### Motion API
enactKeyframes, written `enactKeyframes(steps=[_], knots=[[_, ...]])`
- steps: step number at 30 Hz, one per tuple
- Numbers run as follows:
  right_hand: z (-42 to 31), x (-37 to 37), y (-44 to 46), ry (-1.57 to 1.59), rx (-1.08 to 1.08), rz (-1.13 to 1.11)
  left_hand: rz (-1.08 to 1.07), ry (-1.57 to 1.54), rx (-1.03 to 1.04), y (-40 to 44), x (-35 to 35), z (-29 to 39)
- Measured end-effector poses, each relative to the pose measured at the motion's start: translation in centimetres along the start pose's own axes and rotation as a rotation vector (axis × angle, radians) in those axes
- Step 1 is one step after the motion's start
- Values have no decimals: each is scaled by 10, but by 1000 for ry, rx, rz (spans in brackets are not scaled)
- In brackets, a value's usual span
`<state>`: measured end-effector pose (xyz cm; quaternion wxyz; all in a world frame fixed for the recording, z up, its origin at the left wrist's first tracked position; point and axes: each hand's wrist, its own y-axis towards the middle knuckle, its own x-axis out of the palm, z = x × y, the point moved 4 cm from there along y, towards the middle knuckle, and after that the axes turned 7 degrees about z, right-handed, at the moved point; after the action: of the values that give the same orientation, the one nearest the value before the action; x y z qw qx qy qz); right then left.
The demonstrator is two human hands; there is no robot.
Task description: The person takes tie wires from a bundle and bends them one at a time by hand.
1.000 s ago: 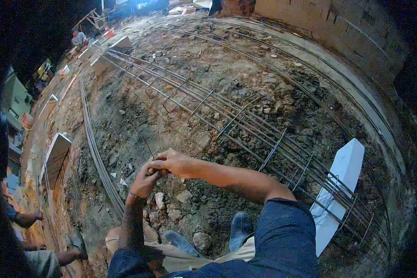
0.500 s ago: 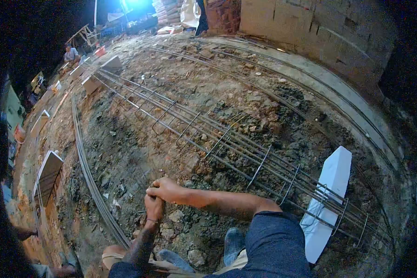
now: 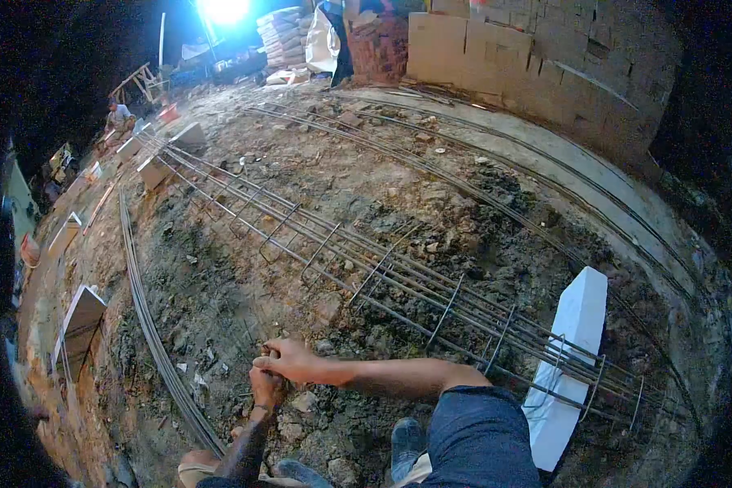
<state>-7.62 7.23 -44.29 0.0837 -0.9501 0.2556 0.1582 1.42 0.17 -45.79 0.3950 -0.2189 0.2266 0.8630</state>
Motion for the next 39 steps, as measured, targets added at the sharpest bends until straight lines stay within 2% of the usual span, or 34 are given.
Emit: enactKeyframes(steps=[2,3,4,5,6,7,8,10,12,13,14,15,16,18,19,20,22,23,24,26,30,32,34,37,39], knots=[[2,8,-5,73,-56,133,-28,67,-3,3,10,-13],[1,7,-8,108,35,139,-17,-136,-56,6,27,-45],[6,7,-6,4,-32,225,6,-327,-129,-7,25,-70],[12,13,-5,-87,-97,293,8,-20,217,-7,9,-19],[10,14,-7,-8,-70,280,36,-370,89,-11,27,-72],[5,11,-10,69,-40,260,30,-117,-49,-11,20,-52],[-1,10,-12,37,-32,262,157,-10,222,-9,17,-36],[-8,11,-13,24,-52,354,127,75,29,-12,11,-26],[-1,16,-10,18,-36,317,-27,252,79,-10,14,-27],[-2,14,-12,-22,-32,314,-16,258,65,-12,13,-25],[-4,12,-11,-64,-26,316,-58,-13,-92,-10,14,-29],[-14,6,-13,-68,81,268,-101,-286,-237,-9,19,-31],[0,7,-6,-70,79,268,-98,-286,-235,-8,23,-29],[35,5,7,-116,11,463,-96,-795,-478,-11,36,-30],[20,-1,5,-69,119,340,-94,-856,-578,-12,32,-16],[10,-6,4,-73,130,338,-98,-861,-588,-9,24,-10],[-3,-3,5,298,-58,199,-357,-495,-498,-6,14,-10],[13,-1,11,375,87,132,-101,-229,-181,-7,32,-50],[18,-3,13,376,111,122,-173,-678,-499,-4,24,-30],[15,-1,16,639,97,-42,-196,-759,-549,-4,25,-28],[15,-2,14,772,181,-119,-218,-968,-626,-11,13,4],[10,-3,12,872,268,-205,-254,-990,-566,-11,11,8],[8,-2,10,877,303,-233,-227,-965,-565,-10,4,17],[28,3,15,858,262,-163,-345,-959,-638,-8,3,-2],[73,-5,21,416,165,49,-596,-311,-594,-6,15,-48]])
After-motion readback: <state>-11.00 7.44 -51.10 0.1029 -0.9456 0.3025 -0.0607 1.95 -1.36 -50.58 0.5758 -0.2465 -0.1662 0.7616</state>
